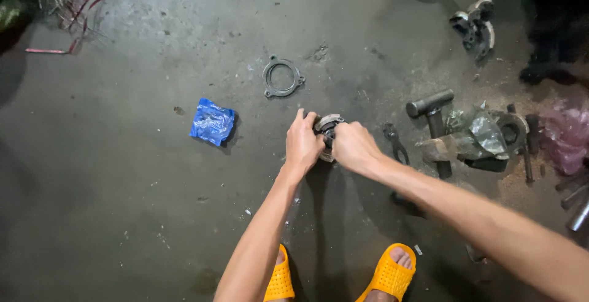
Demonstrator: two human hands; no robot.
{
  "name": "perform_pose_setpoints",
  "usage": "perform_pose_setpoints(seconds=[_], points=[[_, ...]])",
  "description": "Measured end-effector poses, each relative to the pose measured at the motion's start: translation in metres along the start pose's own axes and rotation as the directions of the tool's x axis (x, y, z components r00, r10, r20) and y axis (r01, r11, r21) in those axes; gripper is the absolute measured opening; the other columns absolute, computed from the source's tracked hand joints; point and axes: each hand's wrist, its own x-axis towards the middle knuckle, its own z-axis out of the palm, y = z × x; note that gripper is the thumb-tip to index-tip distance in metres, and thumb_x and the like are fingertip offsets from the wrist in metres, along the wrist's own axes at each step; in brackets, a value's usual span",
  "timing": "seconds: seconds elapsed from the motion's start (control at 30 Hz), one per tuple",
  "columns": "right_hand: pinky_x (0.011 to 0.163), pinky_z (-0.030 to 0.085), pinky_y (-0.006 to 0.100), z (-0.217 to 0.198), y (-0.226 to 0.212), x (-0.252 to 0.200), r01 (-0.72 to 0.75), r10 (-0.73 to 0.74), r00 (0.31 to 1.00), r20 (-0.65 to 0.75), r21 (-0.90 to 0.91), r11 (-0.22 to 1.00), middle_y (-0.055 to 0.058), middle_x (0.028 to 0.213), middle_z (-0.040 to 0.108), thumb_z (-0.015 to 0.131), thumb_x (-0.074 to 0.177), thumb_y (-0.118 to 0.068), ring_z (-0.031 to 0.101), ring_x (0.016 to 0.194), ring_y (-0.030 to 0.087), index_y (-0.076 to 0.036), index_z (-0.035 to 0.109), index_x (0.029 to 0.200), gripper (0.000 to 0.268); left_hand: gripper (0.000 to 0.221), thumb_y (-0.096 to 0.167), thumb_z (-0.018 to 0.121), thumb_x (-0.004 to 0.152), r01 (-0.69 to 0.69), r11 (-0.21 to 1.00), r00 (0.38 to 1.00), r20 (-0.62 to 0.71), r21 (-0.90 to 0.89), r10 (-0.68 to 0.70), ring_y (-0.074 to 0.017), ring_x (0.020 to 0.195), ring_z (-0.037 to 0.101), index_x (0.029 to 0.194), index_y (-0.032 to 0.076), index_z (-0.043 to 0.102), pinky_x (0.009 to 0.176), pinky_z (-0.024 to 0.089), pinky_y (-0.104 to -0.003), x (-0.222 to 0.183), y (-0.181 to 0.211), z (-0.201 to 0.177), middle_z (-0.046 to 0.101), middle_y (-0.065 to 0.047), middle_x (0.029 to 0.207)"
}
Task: Assembling a motorcycle centrifugal clutch by installing shoes and springs into the carrier
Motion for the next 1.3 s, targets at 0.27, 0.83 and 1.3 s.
perform_pose_setpoints(seconds=[0.27, 0.83, 1.3], points=[[0.069, 0.063, 0.052, -0.044, -0.027, 0.007, 0.613, -0.580, 0.764, 0.283, -0.598, 0.516, 0.017, 0.072, 0.075, 0.058, 0.086, -0.011, 0.077, 0.076, 0.038, -0.009, 0.072, 0.076, 0.017, 0.038, 0.005, 0.076, 0.078, 0.037, 0.999, 0.999, -0.033, -0.029, -0.038, -0.0535, 0.118, 0.061, 0.113, 0.008, 0.063, 0.099, 0.053, -0.059, 0.002, -0.002, 0.005, 0.046, -0.034, 0.147], [0.070, 0.063, 0.048, -0.058, 0.031, 0.006, 0.266, -0.326, 0.945, 0.020, -0.625, 0.734, 0.010, 0.077, 0.077, 0.065, 0.086, -0.027, 0.077, 0.083, 0.033, -0.018, 0.077, 0.085, 0.016, 0.057, 0.021, 0.078, 0.085, -0.147, 0.986, 0.989, -0.019, 0.078, 0.149, -0.0481, 0.117, 0.056, 0.134, 0.007, 0.053, 0.084, 0.060, -0.058, -0.026, 0.022, -0.019, 0.046, -0.025, 0.134], [0.081, 0.061, 0.052, -0.065, 0.039, -0.039, 0.164, -0.199, 0.952, -0.232, -0.164, 0.973, 0.016, 0.093, 0.078, 0.065, 0.093, -0.026, 0.074, 0.096, 0.040, -0.012, 0.077, 0.097, 0.019, 0.080, 0.037, 0.077, 0.089, -0.131, 0.991, 0.962, -0.236, 0.042, 0.137, -0.0492, 0.118, 0.047, 0.141, -0.013, 0.042, 0.101, 0.045, -0.057, -0.058, 0.017, 0.013, 0.044, -0.029, 0.127]])
